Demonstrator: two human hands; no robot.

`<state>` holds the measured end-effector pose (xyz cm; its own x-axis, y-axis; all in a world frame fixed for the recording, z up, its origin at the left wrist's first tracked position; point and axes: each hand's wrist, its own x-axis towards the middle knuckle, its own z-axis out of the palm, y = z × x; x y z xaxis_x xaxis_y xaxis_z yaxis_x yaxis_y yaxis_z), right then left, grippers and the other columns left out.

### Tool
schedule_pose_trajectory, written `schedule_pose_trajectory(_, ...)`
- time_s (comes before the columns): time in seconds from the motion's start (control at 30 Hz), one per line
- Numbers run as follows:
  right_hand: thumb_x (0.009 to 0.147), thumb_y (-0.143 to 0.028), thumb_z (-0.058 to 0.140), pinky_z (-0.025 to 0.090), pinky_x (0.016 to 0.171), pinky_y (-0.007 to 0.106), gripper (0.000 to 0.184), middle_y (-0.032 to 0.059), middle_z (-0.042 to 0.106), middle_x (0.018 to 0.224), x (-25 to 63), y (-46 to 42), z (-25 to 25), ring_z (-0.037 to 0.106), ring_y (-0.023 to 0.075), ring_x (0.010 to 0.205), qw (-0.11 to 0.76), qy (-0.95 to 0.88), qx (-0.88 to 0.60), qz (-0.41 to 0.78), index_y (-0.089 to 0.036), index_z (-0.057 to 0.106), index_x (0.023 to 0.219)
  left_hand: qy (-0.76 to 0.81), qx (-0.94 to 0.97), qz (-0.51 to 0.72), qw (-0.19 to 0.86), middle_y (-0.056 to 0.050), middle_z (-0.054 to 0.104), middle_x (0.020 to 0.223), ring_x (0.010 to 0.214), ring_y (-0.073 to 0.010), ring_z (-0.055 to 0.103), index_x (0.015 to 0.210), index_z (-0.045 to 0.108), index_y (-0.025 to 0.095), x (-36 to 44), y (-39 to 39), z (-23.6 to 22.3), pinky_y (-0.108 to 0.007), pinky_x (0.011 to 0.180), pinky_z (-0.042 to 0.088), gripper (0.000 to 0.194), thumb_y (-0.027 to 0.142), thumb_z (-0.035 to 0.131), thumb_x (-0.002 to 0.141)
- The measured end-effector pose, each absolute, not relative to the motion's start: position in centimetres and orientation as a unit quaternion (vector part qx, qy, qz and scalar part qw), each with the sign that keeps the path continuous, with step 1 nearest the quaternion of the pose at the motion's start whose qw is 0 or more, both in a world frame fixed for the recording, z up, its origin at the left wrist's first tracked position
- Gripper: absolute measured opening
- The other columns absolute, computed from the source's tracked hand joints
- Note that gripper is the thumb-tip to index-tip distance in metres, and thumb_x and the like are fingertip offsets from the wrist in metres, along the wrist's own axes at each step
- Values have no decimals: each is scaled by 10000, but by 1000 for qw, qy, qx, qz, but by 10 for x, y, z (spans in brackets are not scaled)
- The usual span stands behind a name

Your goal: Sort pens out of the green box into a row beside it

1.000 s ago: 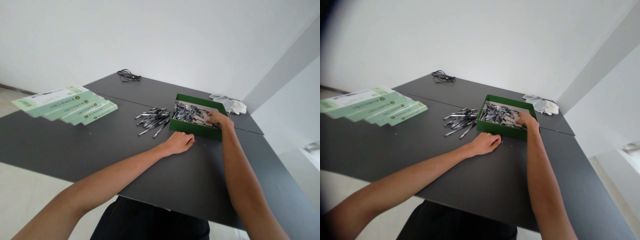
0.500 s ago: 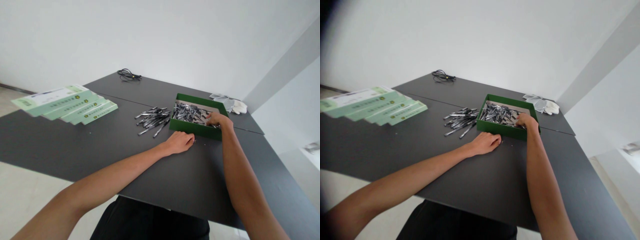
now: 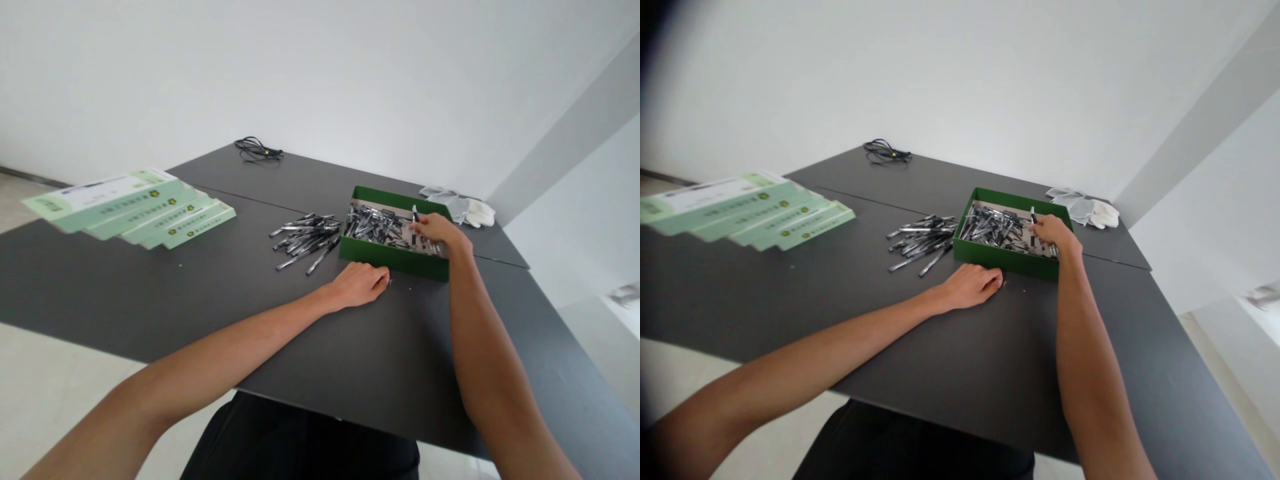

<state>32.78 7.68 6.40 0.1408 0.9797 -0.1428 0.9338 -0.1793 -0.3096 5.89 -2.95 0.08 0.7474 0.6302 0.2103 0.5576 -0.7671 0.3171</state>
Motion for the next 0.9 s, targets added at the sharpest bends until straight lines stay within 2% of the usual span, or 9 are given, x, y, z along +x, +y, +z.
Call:
schedule_pose_trajectory(0.1, 973, -325, 593, 493, 524, 228, 253, 90, 778, 907, 327, 76, 64, 660, 154, 625, 116, -644, -737, 169, -154, 774, 1013, 327, 925, 153, 119, -61, 761, 850, 779, -230, 735, 1081, 705, 217, 59, -30, 1, -292, 714, 492, 266, 318, 460, 1055)
schedule_pose_trajectory(0.2, 965, -379, 589, 472, 518, 220, 305, 84, 775, 913, 327, 74, 65, 622, 140, 614, 157, -655, -722, 159, -144, 781, 1001, 328, 925, 151, 120, -63, 761, 856, 783, -227, 733, 1096, 707, 218, 59, -30, 1, -293, 729, 498, 270, 319, 459, 1055)
schedule_pose_trajectory(0.3, 951, -440, 584, 470, 552, 216, 375, 68, 766, 878, 328, 73, 67, 599, 137, 625, 207, -669, -702, 130, -154, 795, 1072, 327, 926, 149, 119, -62, 761, 857, 790, -226, 733, 1098, 709, 219, 59, -30, 1, -293, 735, 500, 273, 316, 457, 1054)
schedule_pose_trajectory(0.4, 929, -428, 595, 490, 613, 225, 380, 72, 764, 872, 327, 71, 70, 616, 147, 664, 246, -674, -688, 110, -151, 807, 1079, 325, 927, 148, 117, -58, 759, 855, 791, -224, 733, 1094, 708, 219, 59, -30, 1, -290, 725, 496, 273, 309, 453, 1054)
schedule_pose_trajectory(0.5, 919, -382, 594, 507, 642, 235, 360, 88, 773, 890, 325, 71, 71, 620, 150, 665, 253, -674, -686, 104, -136, 813, 1062, 321, 928, 149, 114, -56, 755, 845, 779, -224, 732, 1085, 703, 215, 58, -29, 1, -287, 703, 487, 272, 307, 448, 1056)
schedule_pose_trajectory(0.67, 901, -269, 579, 494, 544, 228, 372, 89, 799, 952, 328, 73, 67, 591, 136, 582, 246, -649, -703, 153, -149, 761, 1202, 316, 930, 152, 113, -58, 758, 845, 773, -229, 735, 1083, 695, 214, 58, -29, 0, -289, 691, 481, 265, 310, 449, 1056)
schedule_pose_trajectory(0.9, 916, -243, 591, 496, 523, 220, 324, 111, 807, 1030, 328, 71, 69, 639, 149, 648, 257, -642, -695, 197, -137, 742, 1182, 323, 927, 152, 119, -61, 764, 868, 788, -223, 736, 1082, 698, 214, 59, -29, 0, -289, 715, 494, 264, 312, 454, 1052)
